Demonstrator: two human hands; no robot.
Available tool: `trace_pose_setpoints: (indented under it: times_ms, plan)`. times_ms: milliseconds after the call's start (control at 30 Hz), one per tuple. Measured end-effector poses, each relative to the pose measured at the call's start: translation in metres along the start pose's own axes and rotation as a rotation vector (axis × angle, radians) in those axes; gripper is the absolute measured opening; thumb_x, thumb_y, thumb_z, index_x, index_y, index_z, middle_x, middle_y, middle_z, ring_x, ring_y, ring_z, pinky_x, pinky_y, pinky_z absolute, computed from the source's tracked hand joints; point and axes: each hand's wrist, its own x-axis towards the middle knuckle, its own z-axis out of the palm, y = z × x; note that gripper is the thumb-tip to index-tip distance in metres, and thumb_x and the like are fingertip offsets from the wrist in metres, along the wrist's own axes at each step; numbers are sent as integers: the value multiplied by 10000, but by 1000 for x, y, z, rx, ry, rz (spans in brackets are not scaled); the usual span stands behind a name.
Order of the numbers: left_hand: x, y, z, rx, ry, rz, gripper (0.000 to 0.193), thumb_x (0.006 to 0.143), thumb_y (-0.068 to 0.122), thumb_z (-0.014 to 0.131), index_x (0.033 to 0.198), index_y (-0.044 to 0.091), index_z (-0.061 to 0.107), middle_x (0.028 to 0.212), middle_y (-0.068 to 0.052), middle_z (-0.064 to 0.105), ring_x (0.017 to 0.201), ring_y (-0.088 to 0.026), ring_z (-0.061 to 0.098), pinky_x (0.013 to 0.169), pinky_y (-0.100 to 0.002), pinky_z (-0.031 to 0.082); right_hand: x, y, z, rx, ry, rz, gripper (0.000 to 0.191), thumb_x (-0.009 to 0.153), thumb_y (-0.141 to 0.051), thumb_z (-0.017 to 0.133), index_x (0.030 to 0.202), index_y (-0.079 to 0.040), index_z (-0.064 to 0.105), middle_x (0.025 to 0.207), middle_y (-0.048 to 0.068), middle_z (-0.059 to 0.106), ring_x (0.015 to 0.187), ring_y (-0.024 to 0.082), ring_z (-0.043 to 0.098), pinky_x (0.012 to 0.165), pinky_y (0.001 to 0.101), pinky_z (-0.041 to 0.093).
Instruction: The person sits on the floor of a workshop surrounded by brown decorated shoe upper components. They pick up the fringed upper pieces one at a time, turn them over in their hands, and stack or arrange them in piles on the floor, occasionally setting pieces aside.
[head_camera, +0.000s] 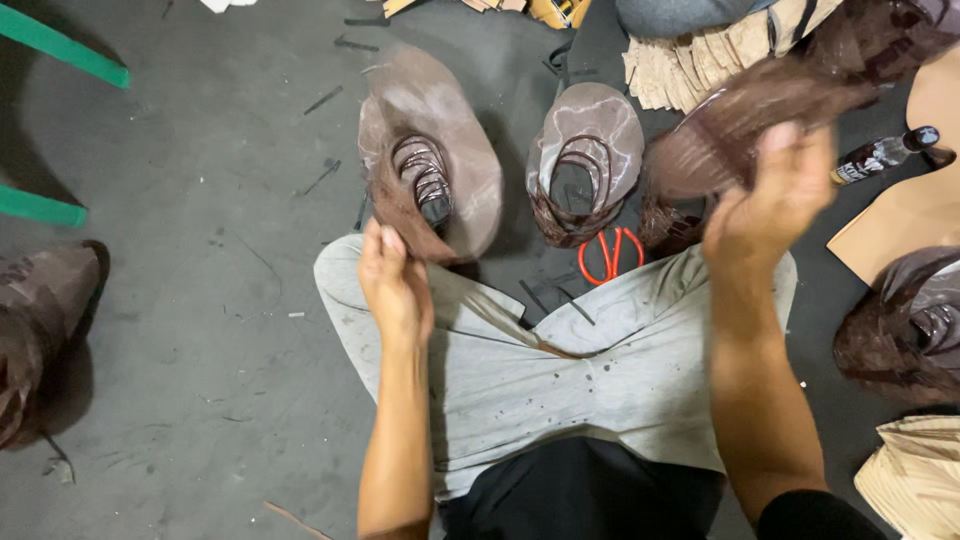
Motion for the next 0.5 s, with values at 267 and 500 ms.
trace_pose_setpoints:
  times_ms: [267,500]
  plan:
    - [147,-95,-64,-279,150,-360,364,1013,90,413,1340,39,565,1200,-77,684,1071,-252,649,989,-436,501,44,61,-9,-877,49,-350,223,1099,-23,707,930,99,628,827,202,623,717,303,552,670,444,453]
    - [132,-114,-84,18,300,-337,412,986,31,425,1349,100,605,1053,-16,683,830,-159,604,747,-347,445,-14,140,10,-978,-823,-63,287,1033,-168,571,1248,-38,711,1130,240,706,1012,427,691,874,482,550]
